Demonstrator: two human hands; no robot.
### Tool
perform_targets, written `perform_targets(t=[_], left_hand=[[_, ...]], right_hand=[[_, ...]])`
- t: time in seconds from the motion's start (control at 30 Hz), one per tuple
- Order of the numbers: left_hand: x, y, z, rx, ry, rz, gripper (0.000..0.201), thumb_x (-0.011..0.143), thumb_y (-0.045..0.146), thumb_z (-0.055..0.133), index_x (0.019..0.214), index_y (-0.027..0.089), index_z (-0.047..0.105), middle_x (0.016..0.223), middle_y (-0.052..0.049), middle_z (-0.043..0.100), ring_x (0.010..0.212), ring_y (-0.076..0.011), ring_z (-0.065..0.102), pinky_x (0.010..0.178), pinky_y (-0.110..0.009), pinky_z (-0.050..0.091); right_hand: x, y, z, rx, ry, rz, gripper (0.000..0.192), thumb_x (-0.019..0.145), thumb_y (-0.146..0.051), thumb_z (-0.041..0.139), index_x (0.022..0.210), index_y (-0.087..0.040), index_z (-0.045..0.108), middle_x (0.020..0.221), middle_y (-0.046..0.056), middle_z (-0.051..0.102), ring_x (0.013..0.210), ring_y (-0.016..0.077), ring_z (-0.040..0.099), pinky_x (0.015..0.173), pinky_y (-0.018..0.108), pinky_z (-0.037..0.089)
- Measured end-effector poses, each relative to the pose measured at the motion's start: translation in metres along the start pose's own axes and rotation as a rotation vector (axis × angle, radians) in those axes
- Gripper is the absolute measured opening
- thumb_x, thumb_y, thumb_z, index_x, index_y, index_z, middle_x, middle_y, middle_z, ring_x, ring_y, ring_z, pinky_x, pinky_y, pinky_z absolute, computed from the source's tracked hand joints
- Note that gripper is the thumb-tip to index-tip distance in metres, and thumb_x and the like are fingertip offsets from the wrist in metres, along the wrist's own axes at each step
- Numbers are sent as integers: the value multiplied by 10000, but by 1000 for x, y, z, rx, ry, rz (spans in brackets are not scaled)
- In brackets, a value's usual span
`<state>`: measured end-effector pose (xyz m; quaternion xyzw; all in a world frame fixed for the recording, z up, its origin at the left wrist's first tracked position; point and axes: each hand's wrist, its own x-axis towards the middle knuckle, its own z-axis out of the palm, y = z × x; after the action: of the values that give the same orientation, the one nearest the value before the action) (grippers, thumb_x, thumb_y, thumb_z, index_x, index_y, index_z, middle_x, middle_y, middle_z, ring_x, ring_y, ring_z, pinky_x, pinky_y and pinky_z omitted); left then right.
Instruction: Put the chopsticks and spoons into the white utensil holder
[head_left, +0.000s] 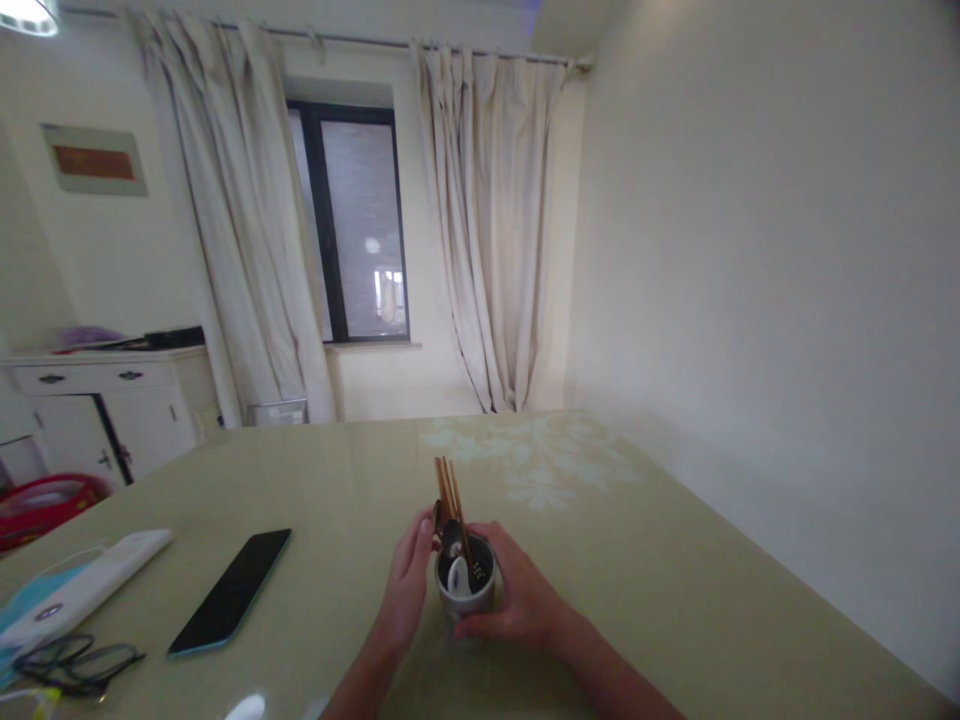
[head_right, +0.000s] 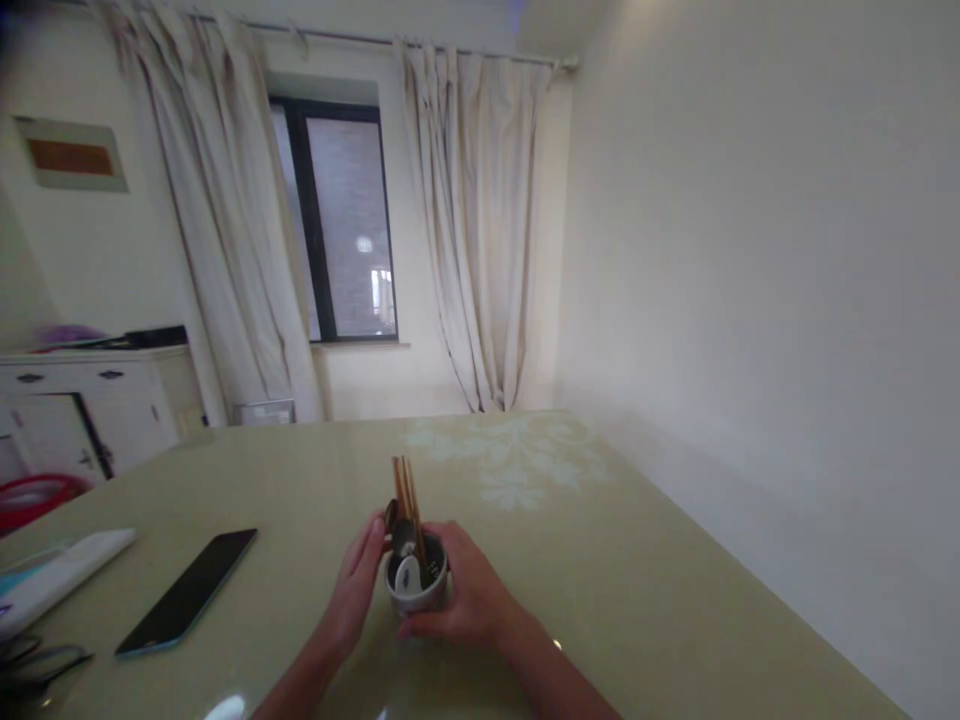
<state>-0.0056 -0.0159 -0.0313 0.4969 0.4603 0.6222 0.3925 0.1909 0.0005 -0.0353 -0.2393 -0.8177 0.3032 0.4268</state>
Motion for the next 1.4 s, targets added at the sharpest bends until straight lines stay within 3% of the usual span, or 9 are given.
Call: perform_targets(t=[0.37,0.63,0.73,0.83,0.93,1.07,1.13,1.23,1.4], left_hand=[[0,15,1,-176,-60,-52,524,804,631,805,1061,183,719,1054,-99,834,903,-253,781,875,-377,637],[0,17,-4,-168,-119,-95,590,713,576,891,1128,180,756,1137,-123,815,1029,-280,757,917,-363,601],[9,32,-4,-191,-114,-103,630,770,610,832,1226,190,719,1157,-125,802,1038,-258,737,902,-345,587],[25,57,-3,-71,-152,-83,632,838,663,738,1257,191,702,1020,-84,794,843,-192,708,747,-288,564],[40,77,0,119,-213,-18,586,810,727,714,1004,174,738,786,-17,707,660,-151,620,601,-252,494],[47,86,10,250,-247,89,637,847,810,584,696,193,635,597,39,519,542,-124,483,497,-231,388],[45,90,16,245,-203,160,641,887,798,550,686,195,628,596,44,488,539,-118,453,495,-230,371],[42,109,26,101,-26,268,576,926,743,578,729,202,603,654,39,523,581,-113,465,535,-224,400],[40,174,21,-451,177,470,428,938,596,701,811,226,528,641,91,420,573,-90,459,697,-255,543]], right_hand=[[-2,-7,1,-106,-65,-36,981,681,-592,935,1501,-253,516,1353,129,660,1227,342,644,1076,467,501],[-1,-6,3,-59,-61,-45,876,714,-546,913,1449,-249,541,1352,126,660,1221,317,657,1055,431,513],[-2,-4,4,-69,-50,-40,846,708,-541,912,1417,-244,560,1317,122,672,1183,312,668,1032,428,519],[-1,-6,4,-70,-46,-32,826,692,-543,921,1381,-239,582,1280,114,680,1170,308,663,1023,421,519],[-1,-8,4,-68,-42,-3,824,682,-564,924,1369,-243,601,1259,107,683,1162,303,663,1015,410,521],[-1,-9,3,-77,-48,8,860,683,-561,930,1415,-266,587,1277,101,675,1161,302,667,1009,407,526],[-1,-8,3,-83,-51,0,885,692,-560,929,1448,-274,565,1292,102,676,1174,309,666,1020,416,522],[-2,-6,3,-83,-41,-10,914,707,-544,928,1485,-277,529,1319,104,677,1192,314,662,1039,426,515],[-4,3,5,-57,-20,-43,938,688,-528,945,1484,-260,529,1371,117,664,1258,318,644,1089,431,492]])
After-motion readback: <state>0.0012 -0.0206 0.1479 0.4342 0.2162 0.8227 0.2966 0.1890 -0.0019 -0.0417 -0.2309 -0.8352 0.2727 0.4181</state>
